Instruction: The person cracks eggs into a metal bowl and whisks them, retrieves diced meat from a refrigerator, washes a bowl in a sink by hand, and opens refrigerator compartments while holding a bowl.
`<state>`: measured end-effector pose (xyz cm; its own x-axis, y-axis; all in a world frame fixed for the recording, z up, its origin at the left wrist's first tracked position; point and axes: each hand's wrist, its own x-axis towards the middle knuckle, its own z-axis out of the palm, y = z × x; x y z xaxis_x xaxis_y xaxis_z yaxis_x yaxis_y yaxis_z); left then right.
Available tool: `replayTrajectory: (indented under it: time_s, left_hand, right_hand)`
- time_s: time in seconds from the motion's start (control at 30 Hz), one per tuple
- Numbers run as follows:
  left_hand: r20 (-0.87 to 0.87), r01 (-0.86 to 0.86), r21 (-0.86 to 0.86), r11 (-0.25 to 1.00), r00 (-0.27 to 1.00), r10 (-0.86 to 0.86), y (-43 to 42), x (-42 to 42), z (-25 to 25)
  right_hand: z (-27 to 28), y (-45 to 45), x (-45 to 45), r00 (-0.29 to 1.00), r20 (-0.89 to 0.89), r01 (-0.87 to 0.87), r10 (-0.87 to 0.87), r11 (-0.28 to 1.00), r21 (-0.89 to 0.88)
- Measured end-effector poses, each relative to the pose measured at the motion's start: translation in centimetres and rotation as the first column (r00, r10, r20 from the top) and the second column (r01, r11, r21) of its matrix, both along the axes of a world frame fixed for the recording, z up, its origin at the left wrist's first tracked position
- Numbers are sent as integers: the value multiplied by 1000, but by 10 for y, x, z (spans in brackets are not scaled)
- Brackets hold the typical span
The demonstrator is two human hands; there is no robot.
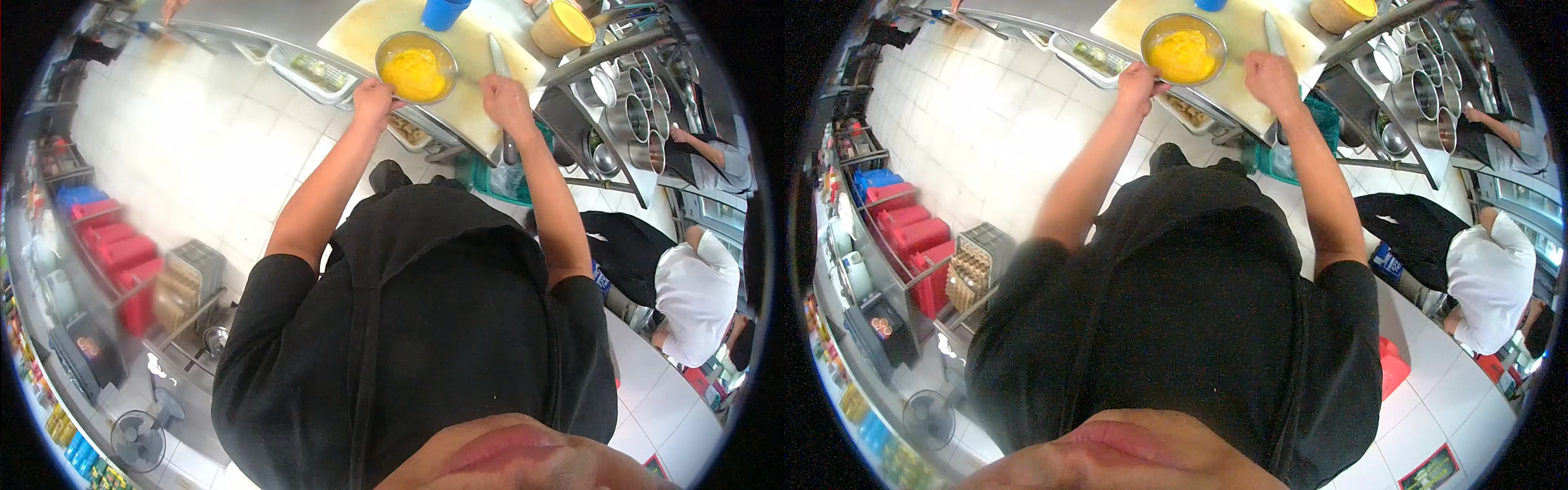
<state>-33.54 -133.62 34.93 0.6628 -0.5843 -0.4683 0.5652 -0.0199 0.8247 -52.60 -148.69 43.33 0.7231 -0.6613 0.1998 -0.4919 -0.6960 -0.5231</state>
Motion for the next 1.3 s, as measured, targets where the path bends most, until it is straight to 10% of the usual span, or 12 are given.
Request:
replayTrajectory:
  time_s: [0.07, 0.17, 0.27, 0.37, 0.47, 0.57, 0.67, 0.9, 0.93, 1.03, 1.13, 1.3]
  left_hand:
    - [3, 12, 24, 1000, 1000, -12, 2, 3, 3]
    - [-16, 17, 27, 999, 1000, -17, 1, 1, -2]
    - [8, 18, 40, 999, 1000, -19, 4, 5, -1]
    - [-5, 14, 14, 1000, 1000, -14, 4, 1, -1]
    - [6, 13, 11, 1000, 1000, -13, 7, 7, -3]
    - [-27, 10, -2, 1000, 1000, -10, 8, 6, -4]
    - [-20, -37, 19, 999, 999, 38, 14, 12, 3]
    - [-31, -33, -40, 999, 999, 32, 18, 23, -11]
    - [-31, -32, -40, 999, 999, 30, 16, 24, -11]
    - [-25, -25, -23, 999, 999, 25, 18, 19, -10]
    - [-6, -24, -28, 999, 1000, 24, 15, 22, -4]
    - [-39, -4, -75, 997, 999, 2, 34, 21, -6]
  right_hand:
    - [6, 15, -4, 988, -14, -151, 156, 972, 181]
    - [-5, 1, -1, 984, 138, 119, -108, 990, -77]
    - [1, 19, -3, 979, 63, -197, 192, 977, 87]
    - [1, 11, 3, 982, 175, 92, -74, 991, -95]
    - [0, 20, -4, 989, -13, -145, 147, 983, 115]
    - [1, 17, 0, 969, 222, 128, -107, 988, -85]
    - [-4, 20, -9, 997, -21, -80, 79, 995, -53]
    - [20, 28, -17, 878, 375, 248, -298, 953, 175]
    - [8, 29, -13, 846, 493, 139, -205, 976, 166]
    - [-25, 35, -3, 998, 61, 7, 7, 976, -220]
    - [-2, 65, 1, 966, 232, 88, -114, 989, 118]
    - [12, 48, -29, 907, 391, 273, -158, 927, -258]
